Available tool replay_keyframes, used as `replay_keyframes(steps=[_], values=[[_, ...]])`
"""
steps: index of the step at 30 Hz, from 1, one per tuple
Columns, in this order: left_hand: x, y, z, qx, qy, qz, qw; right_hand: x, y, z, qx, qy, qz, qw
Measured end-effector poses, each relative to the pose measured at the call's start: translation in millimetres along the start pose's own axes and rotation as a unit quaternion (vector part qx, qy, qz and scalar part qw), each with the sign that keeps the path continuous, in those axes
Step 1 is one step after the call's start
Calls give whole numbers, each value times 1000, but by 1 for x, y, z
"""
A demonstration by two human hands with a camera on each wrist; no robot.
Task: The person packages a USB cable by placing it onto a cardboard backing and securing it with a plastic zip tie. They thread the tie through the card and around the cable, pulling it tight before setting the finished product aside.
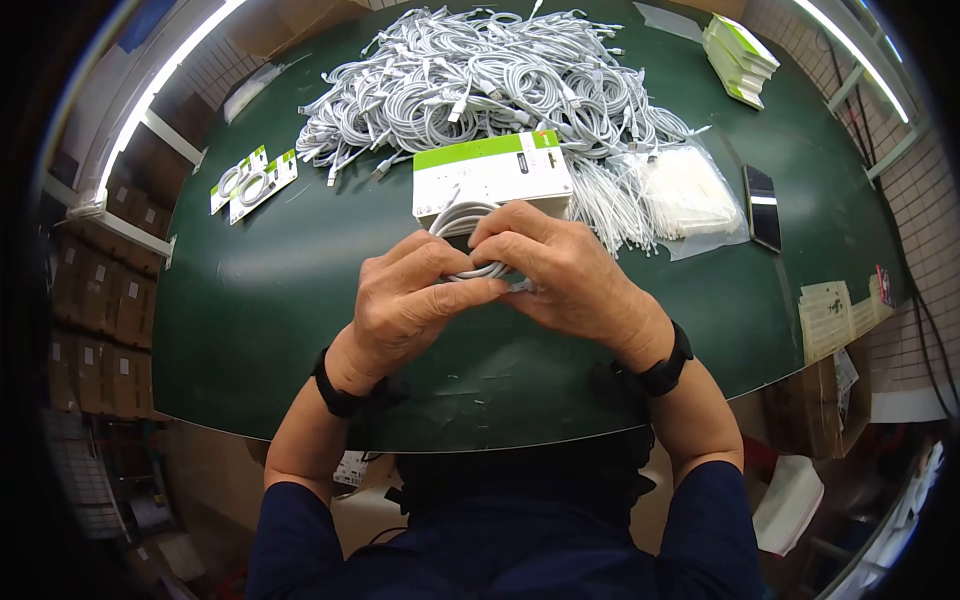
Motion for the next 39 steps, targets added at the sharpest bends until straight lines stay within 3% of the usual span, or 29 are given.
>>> replay_keyframes(steps=[3,9,12,21,34,39], values=[[1,1,1,43,-10,1,999,-8,2,6,43,22,48,998],[-1,6,1,91,-27,-3,996,-10,2,8,46,23,103,993],[1,7,1,91,-30,1,995,-12,2,10,55,39,80,995],[5,-2,0,89,-39,47,994,-15,-16,10,140,119,-155,971],[5,-4,0,92,-37,54,994,-7,-21,9,128,140,-150,970],[-2,-8,-3,90,25,49,994,-8,-25,11,166,182,-215,945]])
Point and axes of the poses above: each hand's wrist, its own z-axis away from the middle knuckle, its own y-axis out of the palm, x = y × z, the point moved 3 cm from there along -z, towards the middle knuckle, and after that the axes turned 12 degrees about z, right-handed, at the moved point
